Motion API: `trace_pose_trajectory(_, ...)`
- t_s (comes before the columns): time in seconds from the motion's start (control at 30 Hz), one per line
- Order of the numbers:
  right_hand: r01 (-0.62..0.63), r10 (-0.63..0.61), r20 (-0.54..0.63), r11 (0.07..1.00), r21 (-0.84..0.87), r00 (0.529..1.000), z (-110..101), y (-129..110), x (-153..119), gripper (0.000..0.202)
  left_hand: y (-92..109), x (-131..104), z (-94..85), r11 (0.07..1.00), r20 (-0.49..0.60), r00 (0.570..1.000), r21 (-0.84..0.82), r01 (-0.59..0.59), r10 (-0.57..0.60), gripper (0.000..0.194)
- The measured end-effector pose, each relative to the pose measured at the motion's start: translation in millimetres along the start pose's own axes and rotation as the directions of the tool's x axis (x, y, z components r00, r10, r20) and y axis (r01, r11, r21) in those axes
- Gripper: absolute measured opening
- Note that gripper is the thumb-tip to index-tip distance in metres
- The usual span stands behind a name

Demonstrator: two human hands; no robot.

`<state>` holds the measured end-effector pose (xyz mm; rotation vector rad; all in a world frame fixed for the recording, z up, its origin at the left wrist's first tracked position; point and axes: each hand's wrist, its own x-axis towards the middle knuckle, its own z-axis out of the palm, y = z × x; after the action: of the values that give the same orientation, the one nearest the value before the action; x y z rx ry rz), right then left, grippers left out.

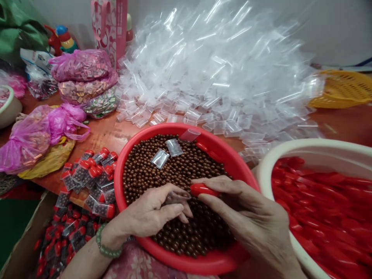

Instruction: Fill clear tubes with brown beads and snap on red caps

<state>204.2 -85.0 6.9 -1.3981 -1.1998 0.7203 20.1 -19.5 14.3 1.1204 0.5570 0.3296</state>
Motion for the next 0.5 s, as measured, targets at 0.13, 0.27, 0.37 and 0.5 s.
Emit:
trace_pose_trajectory(0.13,-0.044,0.044,-0.043,0.999,-0.005,0.998,-4.1,-0.5,0.6,0.014,-0.6,1.5,-0.3,0.997,-0.018,1.0,-0.074,-0.019,0.018,0.031)
trace_pose_trajectory(0.27,-0.008,0.013,-0.058,0.997,0.075,0.998,6.3,-13.4,7.8,0.018,1.7,2.0,-1.0,0.998,-0.074,0.997,-0.06,0.003,-0.008,0.029)
trace_pose_trajectory(0.37,0.041,-0.041,0.001,0.997,0.058,0.999,14.8,-19.0,11.5,0.016,0.7,1.2,-1.7,1.0,-0.123,0.992,-0.014,0.024,-0.025,0.028)
trace_pose_trajectory(0.5,0.008,-0.007,-0.036,1.0,0.023,0.999,11.4,-10.4,8.0,0.017,-2.9,0.0,-2.1,0.984,-0.133,0.991,-0.176,-0.01,-0.014,0.034)
